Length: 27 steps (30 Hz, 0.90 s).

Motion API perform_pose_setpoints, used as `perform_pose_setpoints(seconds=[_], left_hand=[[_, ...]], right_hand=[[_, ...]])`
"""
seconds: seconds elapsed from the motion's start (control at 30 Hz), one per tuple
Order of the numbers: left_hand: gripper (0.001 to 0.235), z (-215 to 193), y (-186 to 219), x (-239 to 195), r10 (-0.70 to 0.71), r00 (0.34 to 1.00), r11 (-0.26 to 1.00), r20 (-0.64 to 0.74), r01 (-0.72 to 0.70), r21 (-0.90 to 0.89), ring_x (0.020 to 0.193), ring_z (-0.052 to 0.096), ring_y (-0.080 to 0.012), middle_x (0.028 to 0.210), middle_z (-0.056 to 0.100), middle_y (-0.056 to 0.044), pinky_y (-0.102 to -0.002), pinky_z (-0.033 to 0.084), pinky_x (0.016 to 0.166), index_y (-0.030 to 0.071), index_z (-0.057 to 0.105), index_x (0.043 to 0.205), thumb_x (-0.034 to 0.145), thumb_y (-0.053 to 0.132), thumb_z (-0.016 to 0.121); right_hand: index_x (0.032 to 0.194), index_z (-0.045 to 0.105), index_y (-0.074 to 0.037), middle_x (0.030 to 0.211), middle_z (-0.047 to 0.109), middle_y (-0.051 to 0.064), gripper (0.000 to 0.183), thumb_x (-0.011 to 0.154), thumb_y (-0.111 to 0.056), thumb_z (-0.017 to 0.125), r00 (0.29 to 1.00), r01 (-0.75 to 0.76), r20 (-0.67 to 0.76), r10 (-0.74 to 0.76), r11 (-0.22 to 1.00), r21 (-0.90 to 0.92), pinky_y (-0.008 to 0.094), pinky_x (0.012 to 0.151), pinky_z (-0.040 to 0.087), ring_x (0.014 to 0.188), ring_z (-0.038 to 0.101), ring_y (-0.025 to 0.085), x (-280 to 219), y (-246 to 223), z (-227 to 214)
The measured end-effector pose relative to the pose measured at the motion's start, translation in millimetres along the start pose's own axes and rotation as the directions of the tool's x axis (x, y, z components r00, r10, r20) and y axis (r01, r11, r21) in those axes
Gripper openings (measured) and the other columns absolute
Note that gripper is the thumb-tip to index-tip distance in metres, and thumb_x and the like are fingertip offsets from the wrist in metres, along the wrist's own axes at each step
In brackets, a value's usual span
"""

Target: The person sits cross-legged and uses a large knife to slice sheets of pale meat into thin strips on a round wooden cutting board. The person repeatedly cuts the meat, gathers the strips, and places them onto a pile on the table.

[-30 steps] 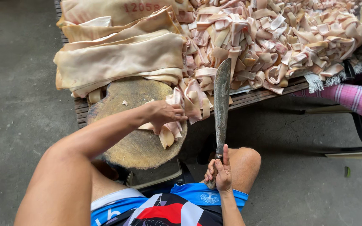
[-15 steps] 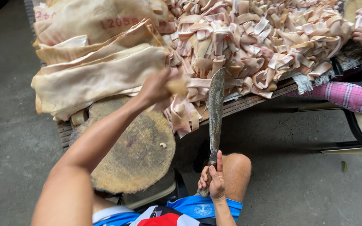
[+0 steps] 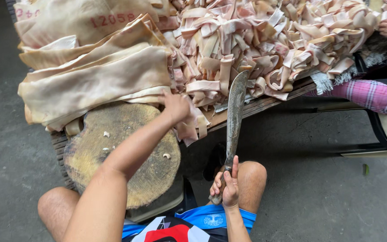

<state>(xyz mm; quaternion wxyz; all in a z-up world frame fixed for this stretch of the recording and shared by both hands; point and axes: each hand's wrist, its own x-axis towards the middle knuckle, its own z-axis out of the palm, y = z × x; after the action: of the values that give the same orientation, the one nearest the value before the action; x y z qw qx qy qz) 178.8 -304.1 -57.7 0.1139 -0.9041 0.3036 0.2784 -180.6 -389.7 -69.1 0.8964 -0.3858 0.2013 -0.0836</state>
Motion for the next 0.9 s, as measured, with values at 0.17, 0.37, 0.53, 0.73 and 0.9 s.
perform_pose_setpoints(seconds=[0.17, 0.37, 0.53, 0.73, 0.9], left_hand=[[0.042, 74, 26, 1, -0.214, 0.929, 0.977, -0.303, 0.210, -0.043, 0.102, 0.067, -0.0377, 0.104, 0.074, -0.015, -0.076, 0.034, 0.096, 0.007, 0.068, 0.121, 0.087, 0.030, 0.060], [0.036, 53, -8, -11, -0.289, 0.938, 0.577, -0.190, 0.012, -0.817, 0.097, 0.067, -0.0371, 0.108, 0.073, -0.018, -0.052, 0.053, 0.093, 0.013, 0.075, 0.113, 0.095, 0.042, 0.063], [0.053, 23, -32, -31, -0.266, 0.925, 0.544, -0.270, -0.087, -0.834, 0.103, 0.073, -0.0316, 0.119, 0.073, -0.021, -0.045, 0.057, 0.091, 0.002, 0.069, 0.118, 0.095, 0.049, 0.070], [0.079, 52, 39, -33, -0.261, 0.865, 0.851, -0.429, -0.003, -0.524, 0.103, 0.064, -0.0462, 0.138, 0.048, -0.030, -0.050, 0.056, 0.081, -0.001, 0.051, 0.130, 0.073, 0.040, 0.087], [0.047, 58, 25, 14, -0.486, 0.844, 0.219, -0.229, -0.136, -0.966, 0.091, 0.070, -0.0322, 0.109, 0.068, -0.020, -0.045, 0.058, 0.076, 0.005, 0.051, 0.119, 0.078, 0.011, 0.074]], right_hand=[[0.160, 0.009, -0.050, 0.072, 0.048, 0.006, 0.066, 0.107, -0.023, 0.039, 0.999, -0.028, 0.039, 0.029, 0.999, -0.029, 0.032, 0.048, 0.054, 0.048, 0.049, 0.011, 1, 9, -1], [0.161, 0.013, -0.048, 0.072, 0.050, 0.006, 0.067, 0.108, -0.019, 0.041, 0.996, -0.001, 0.083, 0.010, 0.993, -0.114, 0.031, 0.047, 0.053, 0.048, 0.050, 0.011, -3, 15, -8], [0.162, 0.013, -0.048, 0.072, 0.049, 0.006, 0.065, 0.109, -0.022, 0.040, 0.994, 0.005, 0.109, 0.005, 0.996, -0.087, 0.030, 0.049, 0.053, 0.049, 0.050, 0.011, -2, 11, -5], [0.162, 0.013, -0.049, 0.071, 0.049, 0.005, 0.063, 0.110, -0.024, 0.039, 0.990, 0.088, 0.118, -0.080, 0.993, -0.072, 0.031, 0.047, 0.054, 0.048, 0.050, 0.011, -10, 16, 6], [0.161, 0.013, -0.049, 0.071, 0.049, 0.005, 0.062, 0.110, -0.025, 0.038, 0.992, 0.096, 0.089, -0.085, 0.988, -0.122, 0.030, 0.047, 0.053, 0.048, 0.050, 0.010, -25, 13, -3]])
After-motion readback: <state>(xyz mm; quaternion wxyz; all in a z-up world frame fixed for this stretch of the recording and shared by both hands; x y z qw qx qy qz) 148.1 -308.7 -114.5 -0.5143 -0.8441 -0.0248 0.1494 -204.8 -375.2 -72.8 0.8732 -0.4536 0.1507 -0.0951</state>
